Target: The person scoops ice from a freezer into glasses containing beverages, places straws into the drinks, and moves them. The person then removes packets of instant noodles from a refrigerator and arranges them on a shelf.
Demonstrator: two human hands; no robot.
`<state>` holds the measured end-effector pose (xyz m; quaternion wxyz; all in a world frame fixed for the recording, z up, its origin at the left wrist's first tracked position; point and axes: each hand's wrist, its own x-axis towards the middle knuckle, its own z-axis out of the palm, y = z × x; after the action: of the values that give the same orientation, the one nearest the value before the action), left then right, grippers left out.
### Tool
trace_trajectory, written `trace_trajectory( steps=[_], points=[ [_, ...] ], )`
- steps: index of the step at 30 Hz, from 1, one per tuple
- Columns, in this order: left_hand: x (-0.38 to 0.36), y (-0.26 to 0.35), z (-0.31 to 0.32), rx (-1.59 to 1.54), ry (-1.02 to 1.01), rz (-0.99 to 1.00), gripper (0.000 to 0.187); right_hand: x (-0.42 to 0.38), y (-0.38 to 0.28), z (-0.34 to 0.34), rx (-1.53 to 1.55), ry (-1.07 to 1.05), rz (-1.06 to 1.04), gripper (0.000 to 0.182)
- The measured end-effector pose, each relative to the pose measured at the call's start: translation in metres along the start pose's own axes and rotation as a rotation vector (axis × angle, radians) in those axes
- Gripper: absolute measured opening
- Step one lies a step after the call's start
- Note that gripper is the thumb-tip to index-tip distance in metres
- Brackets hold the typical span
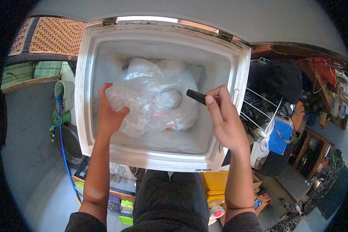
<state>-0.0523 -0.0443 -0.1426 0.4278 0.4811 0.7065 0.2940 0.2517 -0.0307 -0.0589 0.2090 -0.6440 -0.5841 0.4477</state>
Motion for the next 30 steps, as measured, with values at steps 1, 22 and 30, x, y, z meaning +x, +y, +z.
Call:
trace_trajectory(
  steps=[1,22,30],
  points=[
    [-0.001,0.004,-0.002,0.019,-0.032,-0.043,0.080,-0.002,-0.002,0.005,-0.002,0.015,0.009,0.019],
    [-0.004,-0.041,0.012,-0.039,-0.112,-0.182,0.069,0.010,0.031,0.133,-0.457,-0.178,-0.288,0.014],
    [0.010,-0.038,0.013,0.010,-0.086,-0.183,0.070,0.001,0.033,0.119,-0.319,-0.185,-0.175,0.012]
  ],
)
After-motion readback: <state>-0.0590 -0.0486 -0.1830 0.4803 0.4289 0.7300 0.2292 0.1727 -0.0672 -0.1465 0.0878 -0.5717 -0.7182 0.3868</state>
